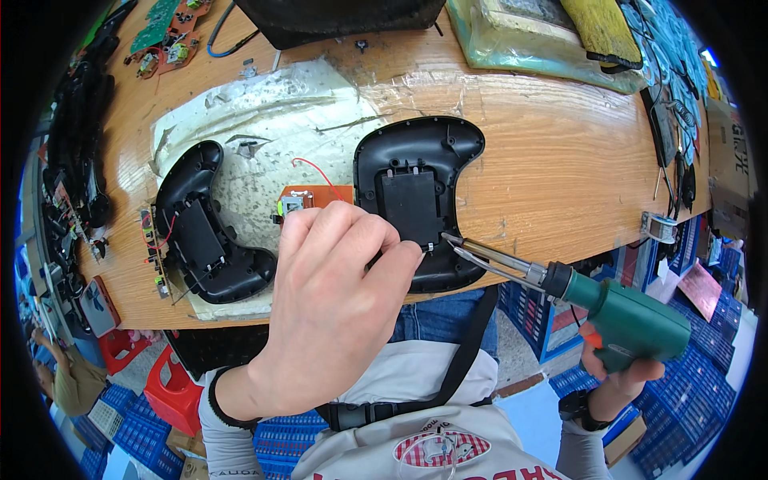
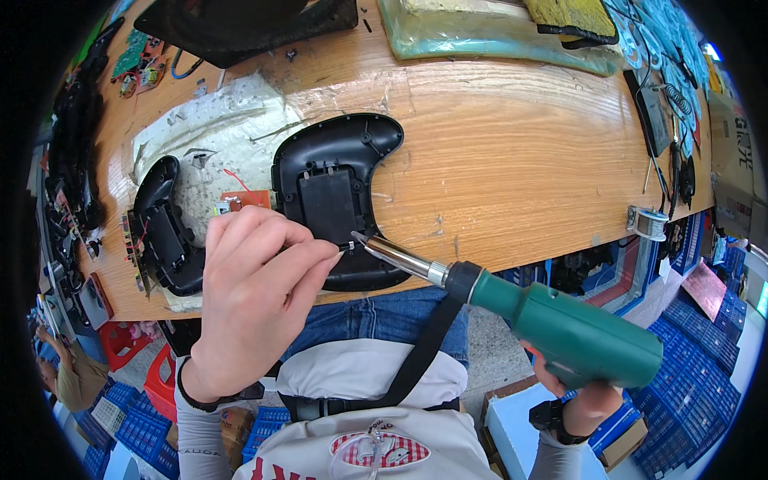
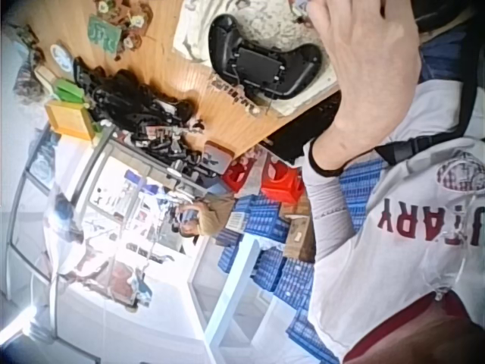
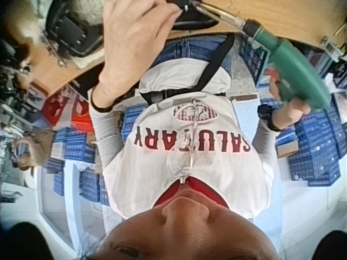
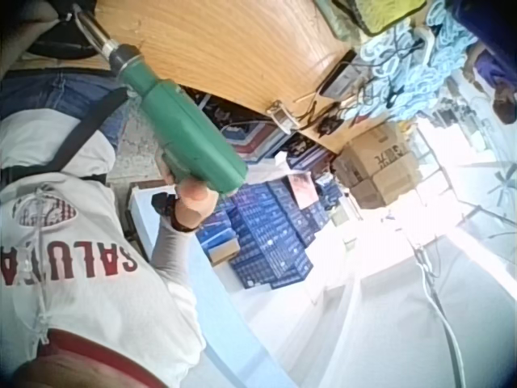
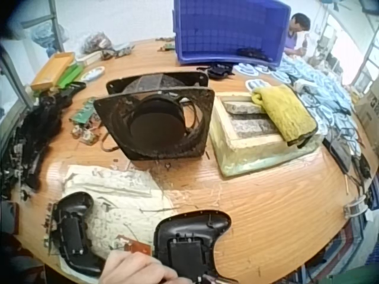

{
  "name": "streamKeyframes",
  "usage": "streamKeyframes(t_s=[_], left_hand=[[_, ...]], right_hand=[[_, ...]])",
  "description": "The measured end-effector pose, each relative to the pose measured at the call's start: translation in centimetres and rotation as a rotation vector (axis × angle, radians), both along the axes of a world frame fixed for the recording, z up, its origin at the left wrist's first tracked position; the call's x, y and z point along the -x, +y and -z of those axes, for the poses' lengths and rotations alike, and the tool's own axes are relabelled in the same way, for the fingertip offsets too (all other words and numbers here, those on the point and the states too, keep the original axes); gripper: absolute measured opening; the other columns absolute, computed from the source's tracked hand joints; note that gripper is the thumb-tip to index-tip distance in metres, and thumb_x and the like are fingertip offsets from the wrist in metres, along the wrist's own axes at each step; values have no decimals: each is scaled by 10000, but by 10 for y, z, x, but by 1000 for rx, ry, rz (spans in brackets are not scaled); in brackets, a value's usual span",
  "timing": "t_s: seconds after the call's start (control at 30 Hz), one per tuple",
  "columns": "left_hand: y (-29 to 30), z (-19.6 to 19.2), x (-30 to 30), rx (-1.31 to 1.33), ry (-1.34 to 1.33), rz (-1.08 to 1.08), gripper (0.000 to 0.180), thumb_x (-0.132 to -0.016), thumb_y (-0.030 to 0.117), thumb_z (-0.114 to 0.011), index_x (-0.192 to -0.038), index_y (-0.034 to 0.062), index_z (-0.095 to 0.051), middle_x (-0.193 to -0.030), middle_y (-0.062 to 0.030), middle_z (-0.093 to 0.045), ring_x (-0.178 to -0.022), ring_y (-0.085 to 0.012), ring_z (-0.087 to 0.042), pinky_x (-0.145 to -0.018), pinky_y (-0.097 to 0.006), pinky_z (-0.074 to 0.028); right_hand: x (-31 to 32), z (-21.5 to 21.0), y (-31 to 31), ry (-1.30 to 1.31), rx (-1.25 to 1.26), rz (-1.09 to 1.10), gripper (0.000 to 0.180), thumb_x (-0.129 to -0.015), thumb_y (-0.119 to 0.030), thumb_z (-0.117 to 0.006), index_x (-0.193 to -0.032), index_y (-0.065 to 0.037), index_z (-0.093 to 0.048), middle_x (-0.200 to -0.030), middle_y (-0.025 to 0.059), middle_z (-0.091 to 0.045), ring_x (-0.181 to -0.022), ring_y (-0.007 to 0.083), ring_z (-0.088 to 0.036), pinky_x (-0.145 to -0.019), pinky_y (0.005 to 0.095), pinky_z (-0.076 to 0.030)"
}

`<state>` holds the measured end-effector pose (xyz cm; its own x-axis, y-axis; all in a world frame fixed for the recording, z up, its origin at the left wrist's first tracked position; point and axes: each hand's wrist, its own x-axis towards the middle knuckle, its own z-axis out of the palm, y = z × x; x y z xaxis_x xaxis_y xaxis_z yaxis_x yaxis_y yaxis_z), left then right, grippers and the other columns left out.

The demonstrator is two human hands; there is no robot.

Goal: Soldering components onto electronic circuit boards of game controllers.

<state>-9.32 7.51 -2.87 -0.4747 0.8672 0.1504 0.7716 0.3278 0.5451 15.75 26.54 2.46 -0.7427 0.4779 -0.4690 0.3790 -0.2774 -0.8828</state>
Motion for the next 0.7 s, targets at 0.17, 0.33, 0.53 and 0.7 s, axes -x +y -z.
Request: streamKeyframes(t_s=[0.17,0.33,0.53,0.7], left_hand=[[0,0,0,-12,-6,0,131,-663,49,-717,-765,82,-643,-749,-1,-544,-750,-190,-511,-685,-325,-343],[0,-1,0,-9,-9,1,130,-663,50,-716,-767,83,-644,-751,-1,-543,-754,-192,-511,-689,-328,-346],[0,-1,1,-3,-4,7,128,-666,55,-715,-770,82,-644,-754,-1,-543,-755,-191,-510,-683,-328,-344],[0,-1,0,8,-7,7,124,-669,60,-716,-766,82,-643,-755,-2,-545,-755,-191,-508,-680,-326,-344]], right_hand=[[12,9,-3,58,56,82,1066,-681,-825,-379,-1144,134,-432,-863,198,-586,-351,79,-341,-316,202,-252],[12,23,6,138,266,52,1079,-665,-854,-318,-1031,152,-447,-636,110,-539,-331,73,-325,-304,193,-254],[18,24,6,80,334,37,1056,-656,-871,-264,-950,126,-454,-426,28,-389,-331,66,-326,-309,199,-267],[18,29,7,132,368,56,1034,-678,-851,-289,-962,129,-454,-441,37,-403,-328,72,-326,-307,202,-273]])
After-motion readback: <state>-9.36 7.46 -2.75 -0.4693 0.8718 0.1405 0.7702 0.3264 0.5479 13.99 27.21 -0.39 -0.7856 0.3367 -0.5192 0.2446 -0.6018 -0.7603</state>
